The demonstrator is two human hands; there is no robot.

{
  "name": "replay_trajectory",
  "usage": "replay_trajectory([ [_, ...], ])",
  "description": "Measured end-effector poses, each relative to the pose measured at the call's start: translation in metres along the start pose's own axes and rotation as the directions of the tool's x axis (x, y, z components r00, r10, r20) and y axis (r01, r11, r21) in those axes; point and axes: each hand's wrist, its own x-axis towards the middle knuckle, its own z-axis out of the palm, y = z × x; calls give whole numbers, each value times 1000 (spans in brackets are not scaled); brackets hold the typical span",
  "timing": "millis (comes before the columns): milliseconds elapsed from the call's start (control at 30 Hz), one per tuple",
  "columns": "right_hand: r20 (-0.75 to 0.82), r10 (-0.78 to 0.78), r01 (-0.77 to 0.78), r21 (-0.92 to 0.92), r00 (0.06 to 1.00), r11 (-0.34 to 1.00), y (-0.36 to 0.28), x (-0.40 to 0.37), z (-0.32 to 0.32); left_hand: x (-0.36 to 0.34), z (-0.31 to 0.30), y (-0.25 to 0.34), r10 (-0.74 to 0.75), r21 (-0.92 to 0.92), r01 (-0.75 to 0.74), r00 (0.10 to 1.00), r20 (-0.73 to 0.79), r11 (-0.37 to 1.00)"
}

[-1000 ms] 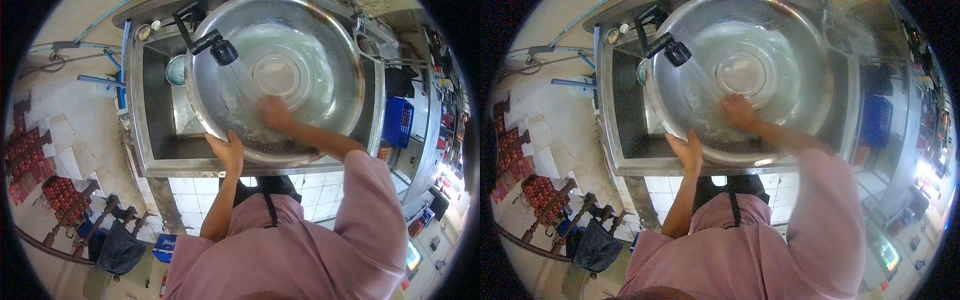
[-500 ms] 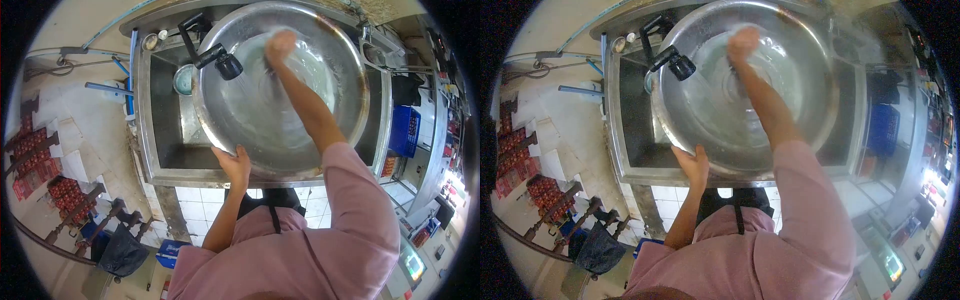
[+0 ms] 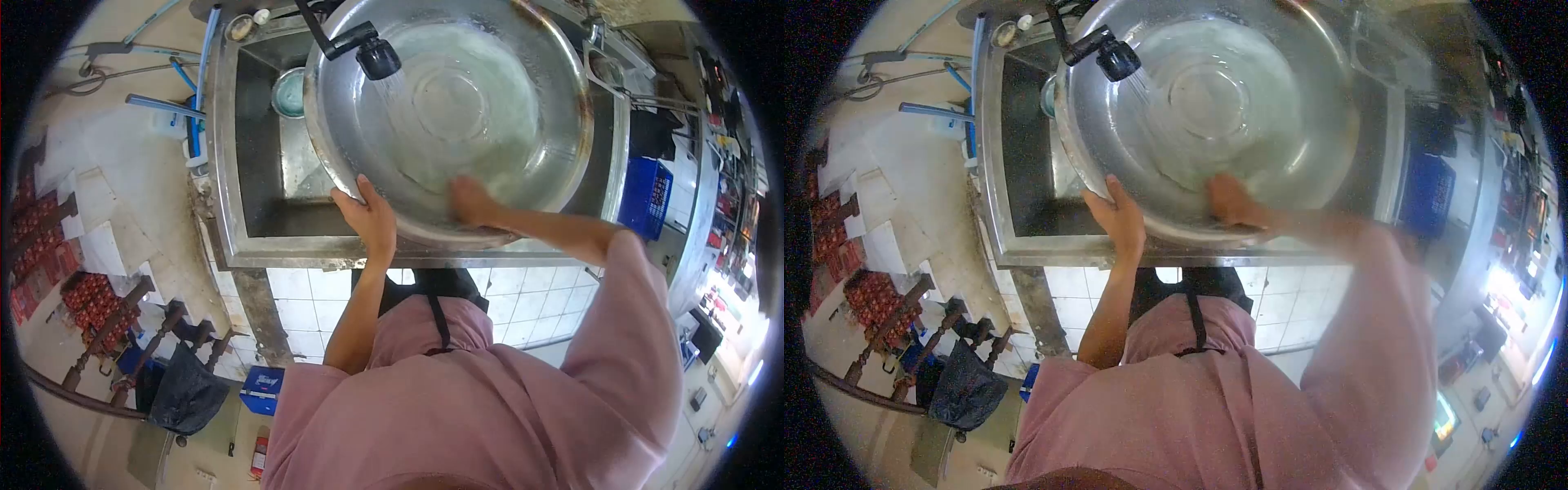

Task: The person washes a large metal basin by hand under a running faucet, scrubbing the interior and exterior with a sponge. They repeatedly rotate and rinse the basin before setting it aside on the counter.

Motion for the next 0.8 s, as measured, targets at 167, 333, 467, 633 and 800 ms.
replay_trajectory([
  [167,-514,365,-478,-102,776,872,112,-17,-50,3,0,7,19,46,-21,999,49,999],
  [333,-834,445,-653,142,326,744,179,103,-116,5,0,7,131,65,-134,990,43,989],
  [467,-907,387,-475,271,165,837,173,237,-153,4,2,3,129,51,-133,989,65,990],
  [633,-978,2,145,33,207,989,34,317,-135,2,2,-5,133,45,-136,988,73,990],
  [800,-823,46,427,341,567,838,-106,186,-38,6,-1,-7,129,24,-130,991,29,991],
])
